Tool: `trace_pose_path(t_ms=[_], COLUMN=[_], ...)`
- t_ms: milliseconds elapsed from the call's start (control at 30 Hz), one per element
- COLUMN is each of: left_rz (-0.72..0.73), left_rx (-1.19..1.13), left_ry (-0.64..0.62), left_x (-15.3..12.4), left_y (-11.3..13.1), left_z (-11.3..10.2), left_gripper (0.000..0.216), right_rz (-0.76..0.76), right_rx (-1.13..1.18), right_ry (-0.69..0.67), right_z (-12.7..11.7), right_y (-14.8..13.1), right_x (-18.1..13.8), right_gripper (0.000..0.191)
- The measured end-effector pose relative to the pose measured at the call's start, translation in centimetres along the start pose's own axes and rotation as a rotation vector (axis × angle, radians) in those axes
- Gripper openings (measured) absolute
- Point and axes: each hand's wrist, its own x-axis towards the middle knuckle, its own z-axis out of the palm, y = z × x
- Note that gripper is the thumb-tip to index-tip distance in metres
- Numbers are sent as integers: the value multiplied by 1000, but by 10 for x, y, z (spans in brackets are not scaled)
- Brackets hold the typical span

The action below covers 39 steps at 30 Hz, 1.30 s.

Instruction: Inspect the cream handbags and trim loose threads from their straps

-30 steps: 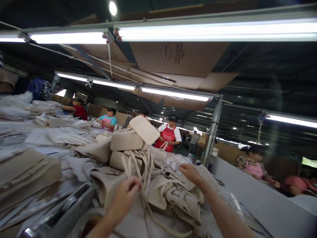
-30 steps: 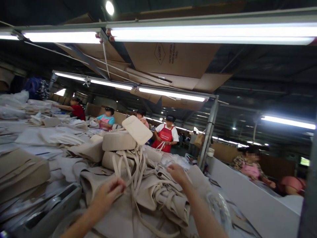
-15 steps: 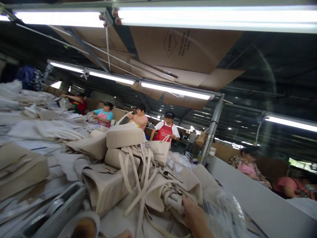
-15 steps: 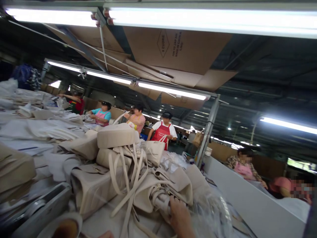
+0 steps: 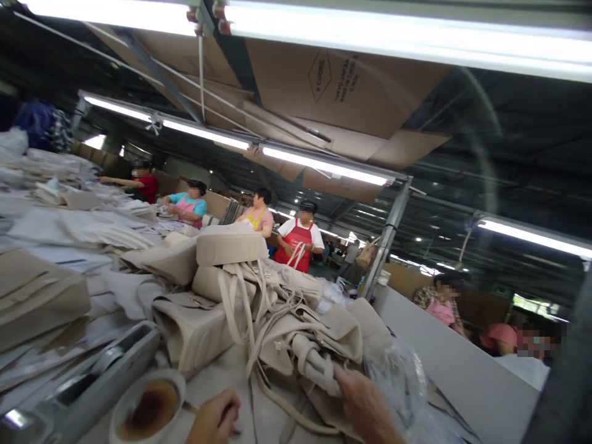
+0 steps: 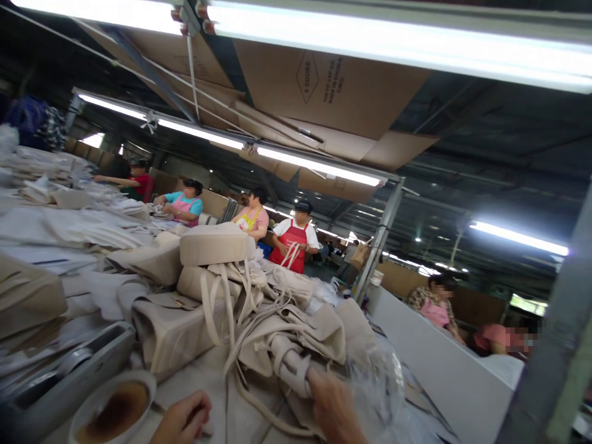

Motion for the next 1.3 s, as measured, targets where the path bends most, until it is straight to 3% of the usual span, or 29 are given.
trace_pose_path(t_ms=[167,300,433,567,700,767,867,933,1000,1067,1133,1300], left_rz=[-17,-24,-10,61,194,285,379,369,327,282,245,197], left_rx=[-112,-133,-150,-96,22,111,348,476,567,633,645,523], left_ry=[45,55,72,15,-123,-269,-602,-774,-853,-859,-806,-657], left_x=[-5,-9,-18,-37,-73,-96,-131,-152,-167,-177,-182,-169], left_y=[16,20,28,50,85,101,112,111,106,102,101,103], left_z=[-5,-9,-10,-5,11,27,60,84,104,116,121,104], left_gripper=[21,26,33,30,18,26,43,58,76,80,66,35], right_rz=[-2,109,117,135,145,139,142,154,169,188,194,161], right_rx=[222,515,605,672,705,708,695,677,656,633,614,608], right_ry=[97,188,183,175,161,133,85,68,60,60,54,-6], right_z=[-34,-82,-111,-110,-105,-104,-102,-100,-99,-100,-102,-104], right_y=[-4,4,14,10,3,3,6,10,15,21,27,36], right_x=[-49,-56,-57,-67,-72,-73,-74,-74,-74,-73,-69,-63], right_gripper=[37,20,24,30,35,34,30,27,24,24,27,28])
